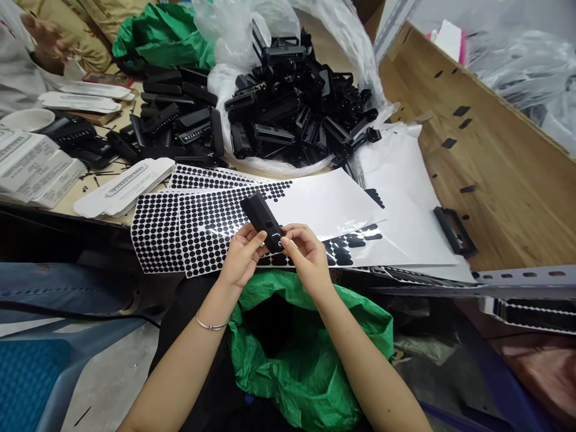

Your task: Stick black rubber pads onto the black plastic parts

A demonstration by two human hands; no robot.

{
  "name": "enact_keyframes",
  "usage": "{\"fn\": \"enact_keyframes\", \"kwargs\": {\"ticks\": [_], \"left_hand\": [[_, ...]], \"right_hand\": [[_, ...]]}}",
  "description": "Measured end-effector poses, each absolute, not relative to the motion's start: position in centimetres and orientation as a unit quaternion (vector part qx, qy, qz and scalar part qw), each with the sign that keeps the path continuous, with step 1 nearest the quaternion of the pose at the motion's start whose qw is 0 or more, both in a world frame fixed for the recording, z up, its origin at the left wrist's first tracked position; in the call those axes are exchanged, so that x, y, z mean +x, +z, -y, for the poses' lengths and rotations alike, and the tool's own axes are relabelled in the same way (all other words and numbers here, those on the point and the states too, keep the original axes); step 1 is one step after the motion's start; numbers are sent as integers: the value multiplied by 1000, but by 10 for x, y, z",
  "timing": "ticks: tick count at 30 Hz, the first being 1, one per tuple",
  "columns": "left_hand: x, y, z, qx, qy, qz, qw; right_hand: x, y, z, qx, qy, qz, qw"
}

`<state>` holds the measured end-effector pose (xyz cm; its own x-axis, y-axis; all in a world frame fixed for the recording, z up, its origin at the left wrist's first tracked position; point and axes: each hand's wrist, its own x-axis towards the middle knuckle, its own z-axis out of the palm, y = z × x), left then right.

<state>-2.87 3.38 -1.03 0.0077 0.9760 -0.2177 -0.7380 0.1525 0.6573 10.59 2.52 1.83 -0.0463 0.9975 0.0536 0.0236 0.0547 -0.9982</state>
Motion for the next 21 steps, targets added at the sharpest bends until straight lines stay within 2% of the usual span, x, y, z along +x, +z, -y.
{"fn": "enact_keyframes", "kwargs": {"ticks": [15, 21], "left_hand": [[-27, -9, -35, 190, 625, -303, 694], [-24, -8, -34, 169, 637, -288, 695]], "right_hand": [[106, 17, -30, -479, 449, 537, 530], [100, 15, -26, -473, 450, 494, 574]]}}
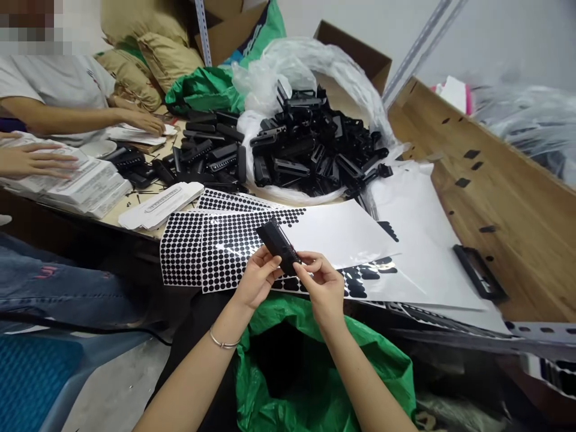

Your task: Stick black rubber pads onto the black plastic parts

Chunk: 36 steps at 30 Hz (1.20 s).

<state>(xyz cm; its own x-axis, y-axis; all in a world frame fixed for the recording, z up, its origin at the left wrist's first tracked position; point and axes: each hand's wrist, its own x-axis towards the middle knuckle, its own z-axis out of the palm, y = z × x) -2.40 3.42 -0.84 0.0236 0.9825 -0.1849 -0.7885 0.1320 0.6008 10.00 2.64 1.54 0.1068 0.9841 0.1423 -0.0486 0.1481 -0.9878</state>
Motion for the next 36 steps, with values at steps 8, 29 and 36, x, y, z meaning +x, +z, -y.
{"fn": "enact_keyframes", "kwargs": {"ticks": [8, 29, 36], "left_hand": [[-24, -5, -34, 176, 588, -272, 741], [-25, 0, -23, 182, 560, -272, 761], [-27, 3, -18, 163, 578, -283, 748]], "right_hand": [[104, 12, -29, -480, 436, 455, 611], [123, 15, -28, -377, 618, 568, 392], [109, 17, -15, -431, 501, 629, 409]]}}
